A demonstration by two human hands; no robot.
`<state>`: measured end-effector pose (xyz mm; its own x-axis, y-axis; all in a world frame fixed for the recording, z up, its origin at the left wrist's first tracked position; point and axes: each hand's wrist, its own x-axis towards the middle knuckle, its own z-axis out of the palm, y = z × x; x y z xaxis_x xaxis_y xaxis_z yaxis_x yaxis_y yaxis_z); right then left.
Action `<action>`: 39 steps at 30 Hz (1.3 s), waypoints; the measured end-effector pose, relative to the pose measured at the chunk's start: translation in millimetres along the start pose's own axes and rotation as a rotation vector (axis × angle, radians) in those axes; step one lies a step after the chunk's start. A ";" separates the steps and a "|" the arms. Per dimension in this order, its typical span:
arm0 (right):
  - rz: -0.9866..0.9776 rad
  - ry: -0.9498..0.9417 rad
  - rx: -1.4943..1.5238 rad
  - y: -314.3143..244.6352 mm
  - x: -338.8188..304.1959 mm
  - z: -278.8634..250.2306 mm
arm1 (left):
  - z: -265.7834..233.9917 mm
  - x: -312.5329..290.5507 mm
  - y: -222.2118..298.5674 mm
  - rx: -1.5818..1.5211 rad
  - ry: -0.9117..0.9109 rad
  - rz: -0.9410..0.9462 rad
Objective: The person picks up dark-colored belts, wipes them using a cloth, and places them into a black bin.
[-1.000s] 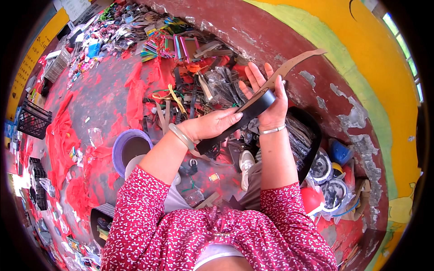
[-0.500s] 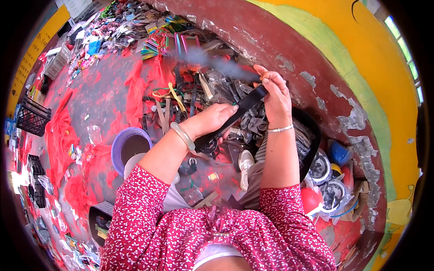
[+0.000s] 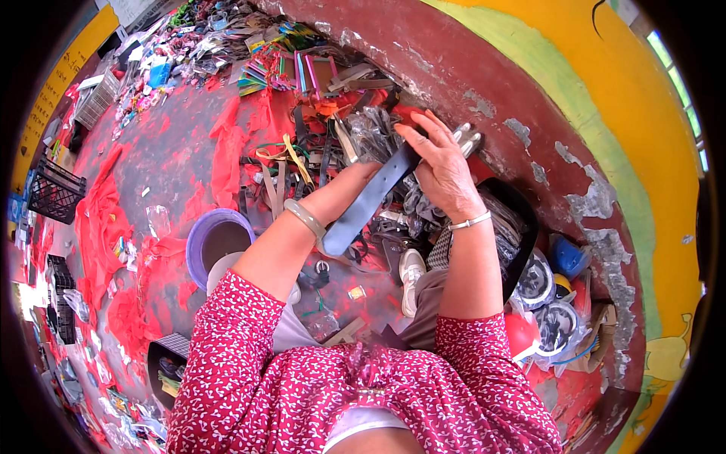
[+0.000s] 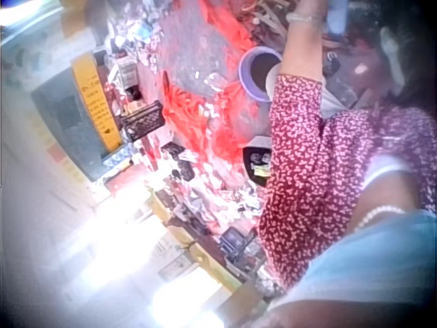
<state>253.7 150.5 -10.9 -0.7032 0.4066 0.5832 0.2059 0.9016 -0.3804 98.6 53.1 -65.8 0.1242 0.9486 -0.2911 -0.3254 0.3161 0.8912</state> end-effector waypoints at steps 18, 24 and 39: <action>0.161 0.417 0.770 14.7 0.2 24.7 | 12.3 -5.3 10.8 0.143 0.070 0.158; 0.016 0.092 -0.181 -17.3 0.2 34.8 | 14.5 -6.3 5.6 0.094 0.171 0.301; 0.787 0.238 1.155 -28.4 1.4 33.6 | 17.5 4.2 11.7 -0.236 0.332 0.489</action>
<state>224.0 120.5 -23.3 -0.5141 0.8577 0.0082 -0.2612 -0.1474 -0.9540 111.7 60.5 -50.5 -0.3760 0.9266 0.0040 -0.4736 -0.1959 0.8587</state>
